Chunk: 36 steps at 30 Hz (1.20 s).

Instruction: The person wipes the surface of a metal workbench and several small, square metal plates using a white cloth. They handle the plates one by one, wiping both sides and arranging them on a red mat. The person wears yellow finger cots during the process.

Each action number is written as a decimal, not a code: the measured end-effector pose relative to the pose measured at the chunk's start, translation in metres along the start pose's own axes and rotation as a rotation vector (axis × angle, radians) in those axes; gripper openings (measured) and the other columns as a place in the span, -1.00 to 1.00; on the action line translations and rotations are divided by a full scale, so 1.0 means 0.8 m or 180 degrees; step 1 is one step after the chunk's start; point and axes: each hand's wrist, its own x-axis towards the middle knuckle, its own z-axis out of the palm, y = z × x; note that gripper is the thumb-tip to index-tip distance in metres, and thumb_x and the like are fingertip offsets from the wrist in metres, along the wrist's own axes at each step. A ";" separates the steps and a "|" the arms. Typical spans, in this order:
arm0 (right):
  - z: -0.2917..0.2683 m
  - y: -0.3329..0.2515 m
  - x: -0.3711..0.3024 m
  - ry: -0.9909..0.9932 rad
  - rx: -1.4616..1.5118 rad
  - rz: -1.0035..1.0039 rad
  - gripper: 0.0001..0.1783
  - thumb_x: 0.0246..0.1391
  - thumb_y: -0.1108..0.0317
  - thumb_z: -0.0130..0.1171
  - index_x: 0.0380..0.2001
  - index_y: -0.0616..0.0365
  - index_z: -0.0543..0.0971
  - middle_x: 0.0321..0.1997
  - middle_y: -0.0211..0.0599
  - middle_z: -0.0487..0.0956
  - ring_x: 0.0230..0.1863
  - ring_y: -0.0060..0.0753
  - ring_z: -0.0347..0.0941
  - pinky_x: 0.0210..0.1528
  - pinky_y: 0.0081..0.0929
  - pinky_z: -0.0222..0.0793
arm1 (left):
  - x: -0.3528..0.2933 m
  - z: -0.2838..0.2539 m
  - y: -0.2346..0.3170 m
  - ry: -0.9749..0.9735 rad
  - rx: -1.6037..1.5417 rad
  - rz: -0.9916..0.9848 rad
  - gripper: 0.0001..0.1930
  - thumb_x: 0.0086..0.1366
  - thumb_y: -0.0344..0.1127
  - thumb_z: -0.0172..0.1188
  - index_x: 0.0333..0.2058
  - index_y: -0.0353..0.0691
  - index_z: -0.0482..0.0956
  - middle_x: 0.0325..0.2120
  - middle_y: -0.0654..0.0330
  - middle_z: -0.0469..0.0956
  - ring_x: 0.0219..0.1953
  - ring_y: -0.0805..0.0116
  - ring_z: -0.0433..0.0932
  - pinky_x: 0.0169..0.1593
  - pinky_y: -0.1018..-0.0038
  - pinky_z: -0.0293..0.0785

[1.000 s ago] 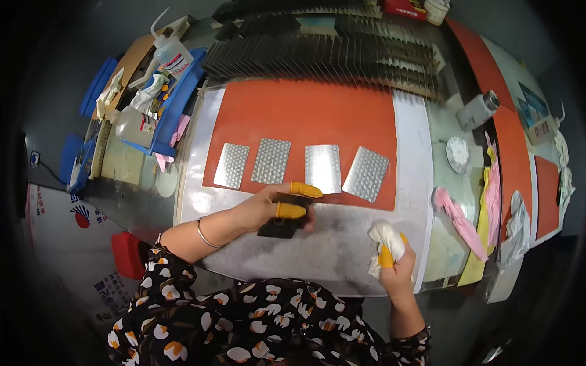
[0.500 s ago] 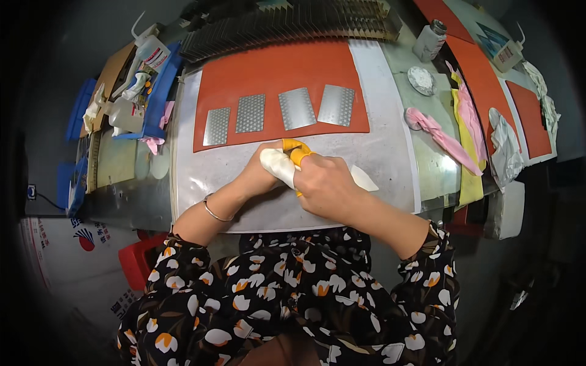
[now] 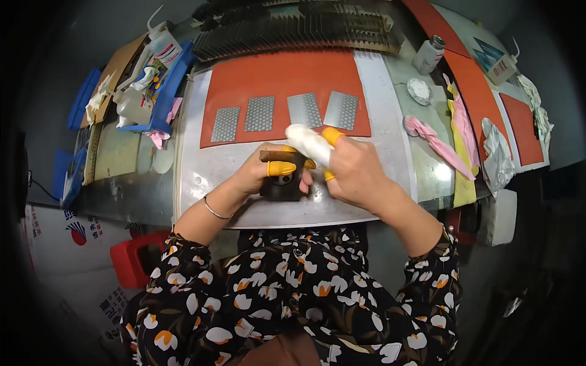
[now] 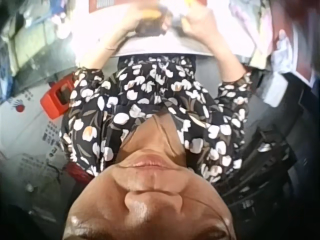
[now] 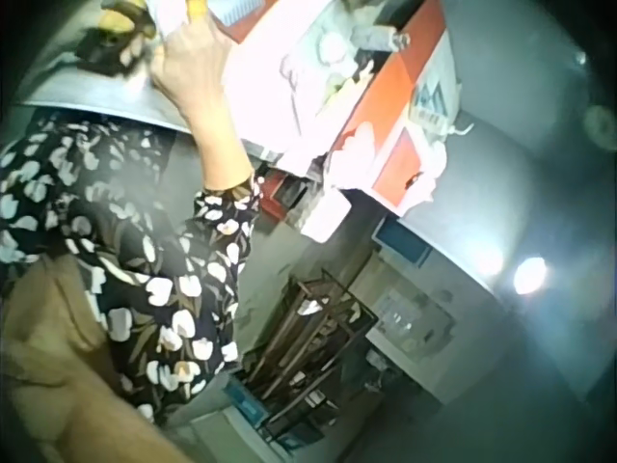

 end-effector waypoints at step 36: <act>0.064 0.006 -0.017 0.0538 0.0515 -0.0351 -0.42 -0.46 0.55 0.09 -0.15 0.23 0.48 -0.47 -0.15 0.39 -0.59 -0.10 0.36 -0.55 -0.27 0.32 | 0.015 -0.016 -0.017 0.1740 -0.3801 0.0458 -0.37 0.32 0.10 -0.33 -0.11 -0.54 0.19 -0.21 -0.24 0.41 -0.15 0.04 0.48 -0.01 0.14 0.45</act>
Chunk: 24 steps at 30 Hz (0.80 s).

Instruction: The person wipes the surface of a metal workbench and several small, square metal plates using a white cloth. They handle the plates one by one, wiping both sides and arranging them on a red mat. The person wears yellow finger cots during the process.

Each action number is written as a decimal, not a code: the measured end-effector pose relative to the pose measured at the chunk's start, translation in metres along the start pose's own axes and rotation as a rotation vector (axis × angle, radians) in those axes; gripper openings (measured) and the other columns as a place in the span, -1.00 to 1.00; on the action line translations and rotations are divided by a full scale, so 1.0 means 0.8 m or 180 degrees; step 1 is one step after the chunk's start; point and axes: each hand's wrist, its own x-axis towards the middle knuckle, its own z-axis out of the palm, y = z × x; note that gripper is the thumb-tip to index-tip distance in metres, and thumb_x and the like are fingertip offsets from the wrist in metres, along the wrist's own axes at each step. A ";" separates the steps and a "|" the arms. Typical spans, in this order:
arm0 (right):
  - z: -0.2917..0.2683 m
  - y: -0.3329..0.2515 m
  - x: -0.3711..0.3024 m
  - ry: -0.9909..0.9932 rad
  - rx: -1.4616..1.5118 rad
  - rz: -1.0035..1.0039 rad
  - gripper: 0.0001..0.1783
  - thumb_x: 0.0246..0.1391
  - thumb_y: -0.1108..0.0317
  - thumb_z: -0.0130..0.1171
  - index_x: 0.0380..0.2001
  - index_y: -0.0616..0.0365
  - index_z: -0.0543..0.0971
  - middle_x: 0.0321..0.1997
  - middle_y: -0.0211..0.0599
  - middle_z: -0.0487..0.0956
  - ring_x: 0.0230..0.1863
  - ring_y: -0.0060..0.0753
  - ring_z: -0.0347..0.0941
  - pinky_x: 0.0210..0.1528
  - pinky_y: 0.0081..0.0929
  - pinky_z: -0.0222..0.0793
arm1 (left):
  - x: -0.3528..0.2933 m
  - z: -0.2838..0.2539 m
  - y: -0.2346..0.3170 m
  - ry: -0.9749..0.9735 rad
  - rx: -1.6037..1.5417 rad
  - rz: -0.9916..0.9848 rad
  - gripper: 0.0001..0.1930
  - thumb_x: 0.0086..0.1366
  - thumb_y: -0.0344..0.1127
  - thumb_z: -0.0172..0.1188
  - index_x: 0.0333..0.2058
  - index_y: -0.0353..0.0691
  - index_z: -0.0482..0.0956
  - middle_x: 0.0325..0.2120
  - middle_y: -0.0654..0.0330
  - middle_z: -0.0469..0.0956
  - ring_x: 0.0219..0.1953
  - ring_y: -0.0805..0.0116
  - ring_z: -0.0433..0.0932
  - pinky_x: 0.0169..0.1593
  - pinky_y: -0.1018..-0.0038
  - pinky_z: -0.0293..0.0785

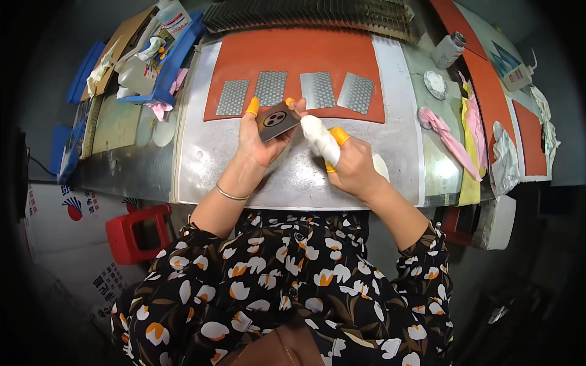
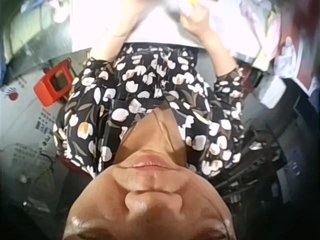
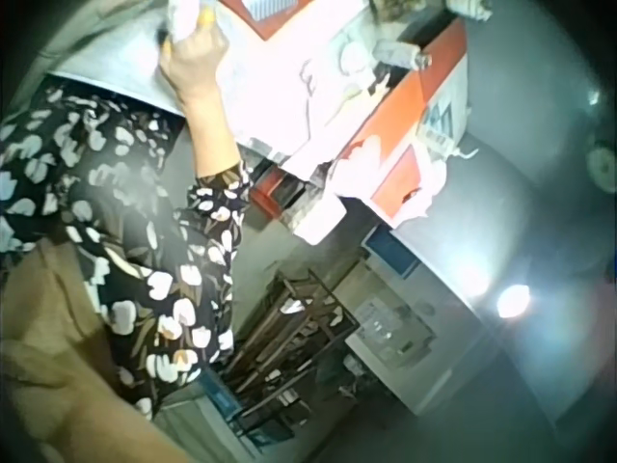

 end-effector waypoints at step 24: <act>0.013 -0.029 0.015 -0.0276 0.0065 -0.0705 -0.58 -0.49 0.44 0.14 -0.34 0.10 0.56 -0.54 -0.23 0.44 -0.60 -0.24 0.37 -0.54 -0.37 0.36 | 0.008 0.016 0.003 -0.0015 0.0454 0.0254 -0.38 0.30 0.13 -0.31 -0.34 -0.47 0.38 -0.42 -0.12 0.45 -0.22 0.01 0.47 -0.06 0.09 0.43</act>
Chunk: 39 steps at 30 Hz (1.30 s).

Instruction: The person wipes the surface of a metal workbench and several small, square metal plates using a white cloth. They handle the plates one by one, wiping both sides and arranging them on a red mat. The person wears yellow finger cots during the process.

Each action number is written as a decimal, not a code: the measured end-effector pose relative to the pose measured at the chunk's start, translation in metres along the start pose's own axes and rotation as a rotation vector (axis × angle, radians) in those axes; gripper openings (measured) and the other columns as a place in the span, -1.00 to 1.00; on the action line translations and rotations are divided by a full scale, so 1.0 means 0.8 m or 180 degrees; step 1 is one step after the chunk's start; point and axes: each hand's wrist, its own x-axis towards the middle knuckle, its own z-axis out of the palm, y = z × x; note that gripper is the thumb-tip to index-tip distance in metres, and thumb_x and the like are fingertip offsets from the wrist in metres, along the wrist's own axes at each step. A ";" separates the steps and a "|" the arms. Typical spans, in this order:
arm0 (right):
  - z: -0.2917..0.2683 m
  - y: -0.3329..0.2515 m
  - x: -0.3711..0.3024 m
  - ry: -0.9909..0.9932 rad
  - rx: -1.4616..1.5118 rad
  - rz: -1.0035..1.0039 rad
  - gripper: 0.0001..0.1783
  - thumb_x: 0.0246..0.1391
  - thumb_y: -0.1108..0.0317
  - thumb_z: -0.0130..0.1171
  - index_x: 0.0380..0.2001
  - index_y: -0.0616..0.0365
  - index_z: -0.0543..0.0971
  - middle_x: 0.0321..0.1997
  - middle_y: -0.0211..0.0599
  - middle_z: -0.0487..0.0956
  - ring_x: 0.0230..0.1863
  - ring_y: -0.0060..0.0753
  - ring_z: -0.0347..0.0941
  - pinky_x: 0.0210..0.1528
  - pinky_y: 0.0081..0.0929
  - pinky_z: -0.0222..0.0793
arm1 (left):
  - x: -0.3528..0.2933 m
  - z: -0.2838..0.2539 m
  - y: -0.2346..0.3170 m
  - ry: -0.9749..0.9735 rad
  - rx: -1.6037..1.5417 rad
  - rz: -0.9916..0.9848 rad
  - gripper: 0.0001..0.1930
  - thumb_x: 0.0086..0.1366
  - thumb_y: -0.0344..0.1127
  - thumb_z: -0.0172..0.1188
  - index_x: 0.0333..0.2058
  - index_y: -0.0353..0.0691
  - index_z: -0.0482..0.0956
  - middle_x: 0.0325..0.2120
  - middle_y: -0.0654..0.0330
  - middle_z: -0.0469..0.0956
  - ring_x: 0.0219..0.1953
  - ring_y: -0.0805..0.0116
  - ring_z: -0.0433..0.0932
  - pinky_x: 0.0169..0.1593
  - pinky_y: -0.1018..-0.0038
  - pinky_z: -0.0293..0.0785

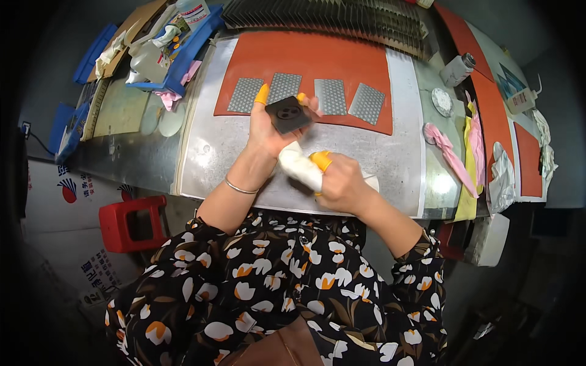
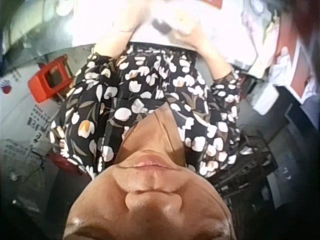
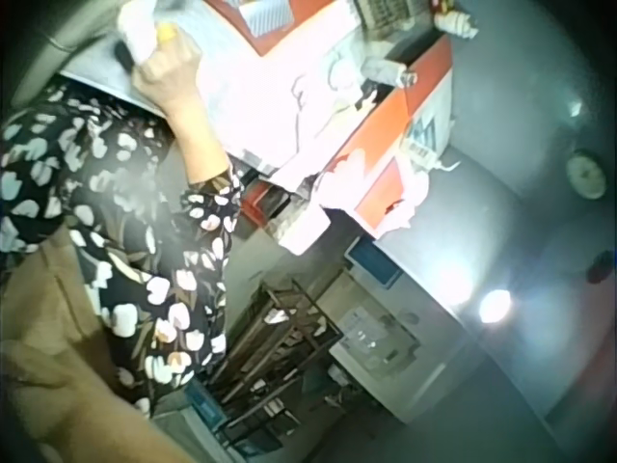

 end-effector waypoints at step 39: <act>-0.034 0.057 -0.060 0.0671 0.0141 0.1762 -0.51 -0.16 0.63 -0.04 -0.05 0.26 0.43 -0.16 0.00 0.50 -0.30 -0.12 0.50 -0.29 -0.43 0.41 | -0.039 -0.012 0.038 -0.1018 0.5157 0.1098 -0.59 0.15 -0.25 0.07 -0.05 -0.35 0.41 -0.43 0.25 0.43 -0.42 0.52 0.41 -0.34 0.56 0.38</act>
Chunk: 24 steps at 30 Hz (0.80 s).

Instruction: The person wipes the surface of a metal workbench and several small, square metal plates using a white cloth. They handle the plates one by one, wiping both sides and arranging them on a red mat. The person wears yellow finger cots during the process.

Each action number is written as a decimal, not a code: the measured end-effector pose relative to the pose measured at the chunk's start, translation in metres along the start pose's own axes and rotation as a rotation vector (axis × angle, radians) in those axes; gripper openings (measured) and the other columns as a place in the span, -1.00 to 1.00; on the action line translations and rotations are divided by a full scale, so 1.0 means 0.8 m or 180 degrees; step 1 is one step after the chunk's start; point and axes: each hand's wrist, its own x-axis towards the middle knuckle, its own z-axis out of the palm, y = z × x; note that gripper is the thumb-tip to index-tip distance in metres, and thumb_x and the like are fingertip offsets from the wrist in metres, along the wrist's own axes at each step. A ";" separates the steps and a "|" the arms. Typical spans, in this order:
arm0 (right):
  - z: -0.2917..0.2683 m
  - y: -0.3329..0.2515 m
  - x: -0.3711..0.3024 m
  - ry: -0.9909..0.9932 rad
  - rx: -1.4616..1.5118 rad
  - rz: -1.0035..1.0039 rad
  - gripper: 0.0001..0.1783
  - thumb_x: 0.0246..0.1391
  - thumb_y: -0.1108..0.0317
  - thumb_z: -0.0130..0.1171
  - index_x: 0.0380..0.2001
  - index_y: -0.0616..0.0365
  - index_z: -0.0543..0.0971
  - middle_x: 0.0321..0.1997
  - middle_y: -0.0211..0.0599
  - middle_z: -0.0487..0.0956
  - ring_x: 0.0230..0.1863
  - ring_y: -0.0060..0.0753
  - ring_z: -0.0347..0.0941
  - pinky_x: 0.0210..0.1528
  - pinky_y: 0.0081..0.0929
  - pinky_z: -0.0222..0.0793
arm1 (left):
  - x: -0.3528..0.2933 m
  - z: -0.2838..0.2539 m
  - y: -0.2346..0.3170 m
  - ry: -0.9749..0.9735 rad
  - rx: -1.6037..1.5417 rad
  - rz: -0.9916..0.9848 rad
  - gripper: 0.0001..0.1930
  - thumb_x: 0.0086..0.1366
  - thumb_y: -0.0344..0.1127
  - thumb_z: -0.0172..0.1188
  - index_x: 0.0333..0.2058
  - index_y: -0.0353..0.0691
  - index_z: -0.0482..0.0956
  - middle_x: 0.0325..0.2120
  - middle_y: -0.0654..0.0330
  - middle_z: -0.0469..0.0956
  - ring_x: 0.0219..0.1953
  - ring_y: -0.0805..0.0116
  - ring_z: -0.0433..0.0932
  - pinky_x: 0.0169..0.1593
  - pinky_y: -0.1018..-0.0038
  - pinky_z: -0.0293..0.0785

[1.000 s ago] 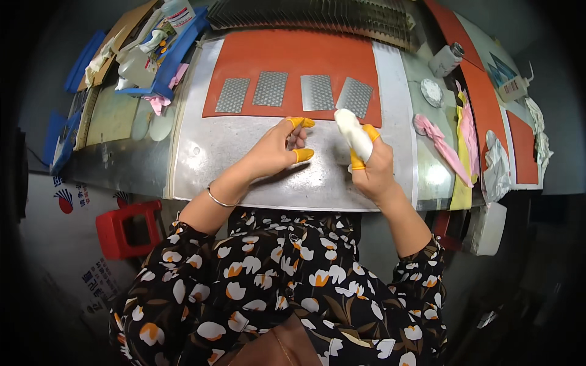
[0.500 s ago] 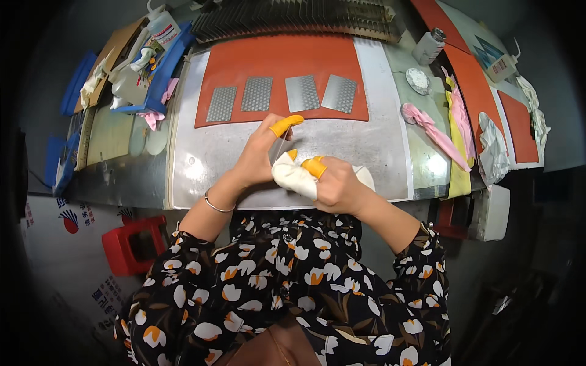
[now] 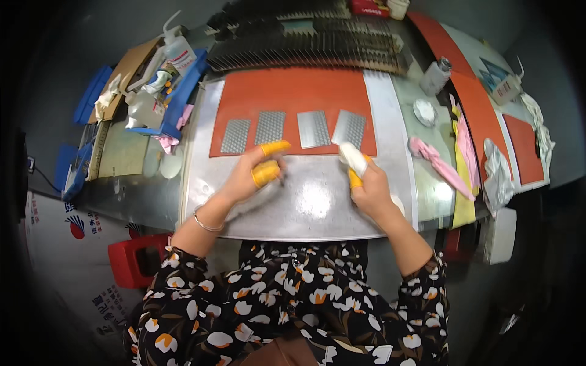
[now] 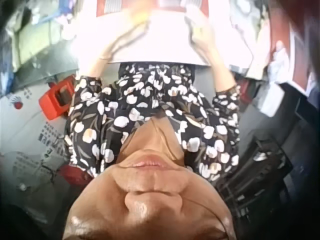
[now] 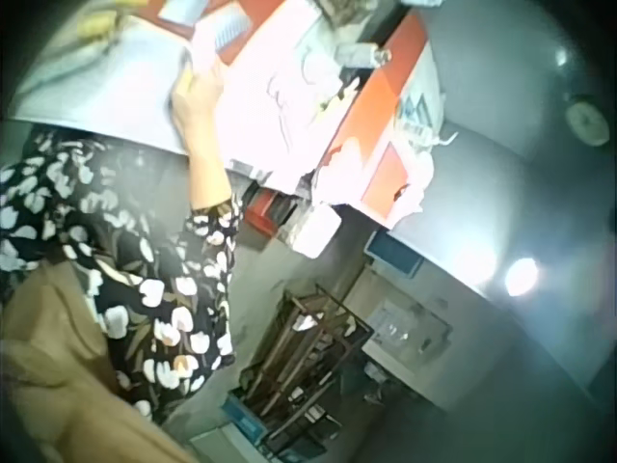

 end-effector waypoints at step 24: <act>-0.002 -0.018 -0.015 -0.1110 0.1989 0.2527 -0.57 -0.02 0.59 -0.10 -0.03 0.19 0.45 -0.37 -0.47 0.51 -0.47 -0.72 0.29 -0.46 -0.70 0.23 | 0.211 -0.178 -0.067 0.1409 0.3840 -0.1302 -0.30 0.05 0.31 0.01 -0.41 -0.40 0.57 -0.41 -0.10 0.57 -0.33 0.05 0.57 -0.23 0.29 0.46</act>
